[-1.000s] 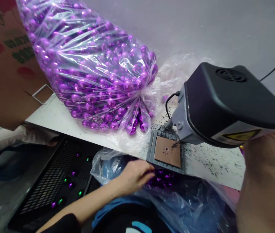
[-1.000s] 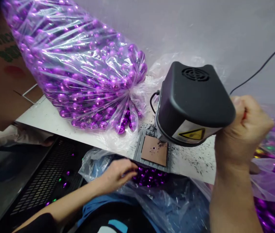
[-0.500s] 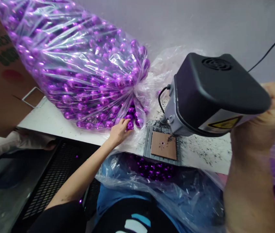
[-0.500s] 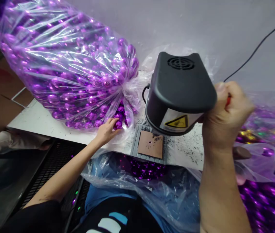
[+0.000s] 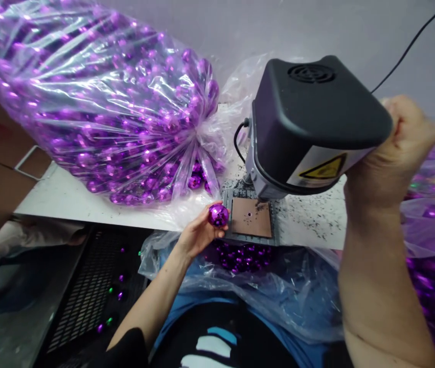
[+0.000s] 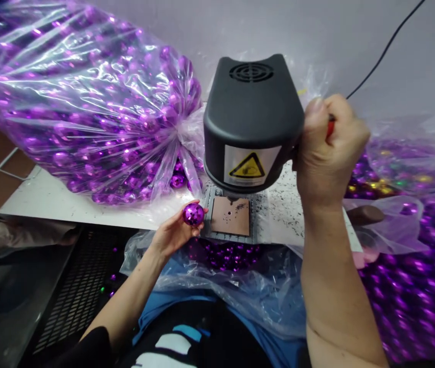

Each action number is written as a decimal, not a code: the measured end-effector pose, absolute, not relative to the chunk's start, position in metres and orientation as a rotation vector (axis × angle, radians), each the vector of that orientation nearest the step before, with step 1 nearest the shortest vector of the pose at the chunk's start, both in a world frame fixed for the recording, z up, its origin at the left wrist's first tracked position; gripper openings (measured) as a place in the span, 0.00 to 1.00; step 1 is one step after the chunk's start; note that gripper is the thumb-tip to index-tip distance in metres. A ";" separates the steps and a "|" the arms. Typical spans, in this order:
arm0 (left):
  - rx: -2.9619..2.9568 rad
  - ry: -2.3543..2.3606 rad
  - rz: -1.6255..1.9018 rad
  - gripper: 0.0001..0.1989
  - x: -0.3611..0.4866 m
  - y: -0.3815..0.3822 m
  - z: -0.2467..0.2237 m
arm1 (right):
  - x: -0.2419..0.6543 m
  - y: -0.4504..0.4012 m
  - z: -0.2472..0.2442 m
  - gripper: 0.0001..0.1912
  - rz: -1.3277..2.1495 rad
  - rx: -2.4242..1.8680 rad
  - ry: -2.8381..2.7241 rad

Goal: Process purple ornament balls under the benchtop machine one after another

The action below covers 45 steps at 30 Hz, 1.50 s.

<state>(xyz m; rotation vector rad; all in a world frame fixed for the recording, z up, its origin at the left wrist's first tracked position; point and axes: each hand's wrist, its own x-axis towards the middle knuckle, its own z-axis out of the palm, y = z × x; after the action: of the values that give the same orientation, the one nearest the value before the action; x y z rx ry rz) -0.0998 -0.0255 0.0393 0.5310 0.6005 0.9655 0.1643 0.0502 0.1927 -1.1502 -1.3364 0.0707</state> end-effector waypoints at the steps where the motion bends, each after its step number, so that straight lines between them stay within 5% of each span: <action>1: 0.525 0.589 0.966 0.25 -0.095 -0.026 0.036 | 0.165 0.050 0.193 0.28 0.072 -1.146 -1.341; 25: 2.046 1.210 0.897 0.24 -0.033 0.017 0.015 | 0.163 0.050 0.193 0.31 0.090 -1.135 -1.350; 45: 1.959 1.246 0.923 0.15 -0.015 0.008 0.014 | 0.161 0.045 0.195 0.27 0.113 -1.129 -1.371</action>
<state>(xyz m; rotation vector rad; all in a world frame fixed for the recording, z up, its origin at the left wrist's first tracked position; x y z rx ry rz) -0.0147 0.0077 0.0141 1.9595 1.2461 0.9230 0.1609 0.0451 0.1947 -1.1288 -1.3706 0.1131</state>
